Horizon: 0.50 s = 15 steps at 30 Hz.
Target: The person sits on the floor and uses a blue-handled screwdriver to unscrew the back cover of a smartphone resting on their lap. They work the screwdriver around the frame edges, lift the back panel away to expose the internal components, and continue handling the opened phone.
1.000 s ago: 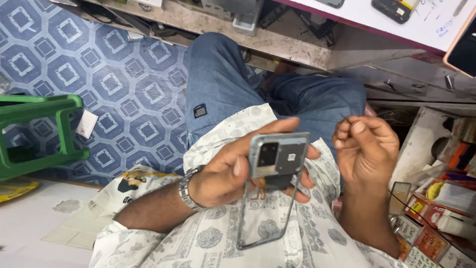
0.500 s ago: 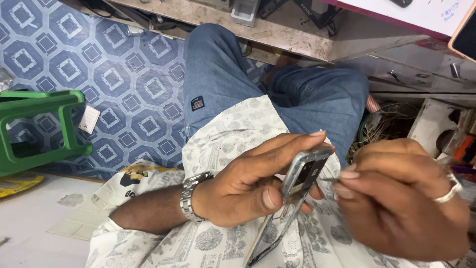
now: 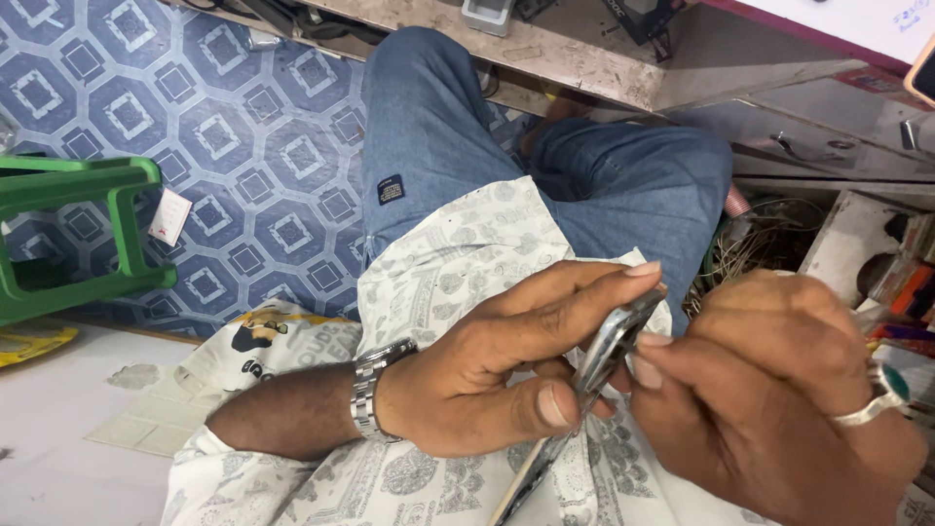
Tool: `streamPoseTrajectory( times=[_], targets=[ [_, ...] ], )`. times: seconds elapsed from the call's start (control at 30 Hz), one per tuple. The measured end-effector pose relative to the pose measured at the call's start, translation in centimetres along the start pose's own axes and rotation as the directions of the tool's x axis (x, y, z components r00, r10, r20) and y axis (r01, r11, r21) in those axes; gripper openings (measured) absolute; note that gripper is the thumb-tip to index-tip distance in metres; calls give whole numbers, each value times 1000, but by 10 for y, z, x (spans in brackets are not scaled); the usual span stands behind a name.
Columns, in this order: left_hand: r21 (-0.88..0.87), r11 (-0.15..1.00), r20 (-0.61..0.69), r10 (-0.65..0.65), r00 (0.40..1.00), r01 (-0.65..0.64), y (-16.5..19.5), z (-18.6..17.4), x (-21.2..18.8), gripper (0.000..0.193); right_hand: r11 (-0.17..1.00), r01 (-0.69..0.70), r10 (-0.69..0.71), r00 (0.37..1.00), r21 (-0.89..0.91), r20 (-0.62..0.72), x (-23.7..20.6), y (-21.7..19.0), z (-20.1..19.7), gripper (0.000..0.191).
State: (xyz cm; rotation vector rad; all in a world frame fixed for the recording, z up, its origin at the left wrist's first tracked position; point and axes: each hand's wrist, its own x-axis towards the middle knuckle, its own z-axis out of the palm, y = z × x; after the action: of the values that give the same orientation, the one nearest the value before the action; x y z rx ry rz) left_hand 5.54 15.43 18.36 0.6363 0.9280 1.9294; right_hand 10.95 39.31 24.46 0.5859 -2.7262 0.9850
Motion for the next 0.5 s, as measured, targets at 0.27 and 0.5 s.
streamPoseTrajectory(
  times=[0.27,0.5],
  targets=[
    [-10,1000,22,-4,1000,4,-5,3,3,72,995,79,-78,997,-62,5,-8,5,-8,28],
    [9,1000,24,1,1000,-1,-8,6,3,70,995,83,-81,996,-47,32,2,1,-12,29]
  ],
)
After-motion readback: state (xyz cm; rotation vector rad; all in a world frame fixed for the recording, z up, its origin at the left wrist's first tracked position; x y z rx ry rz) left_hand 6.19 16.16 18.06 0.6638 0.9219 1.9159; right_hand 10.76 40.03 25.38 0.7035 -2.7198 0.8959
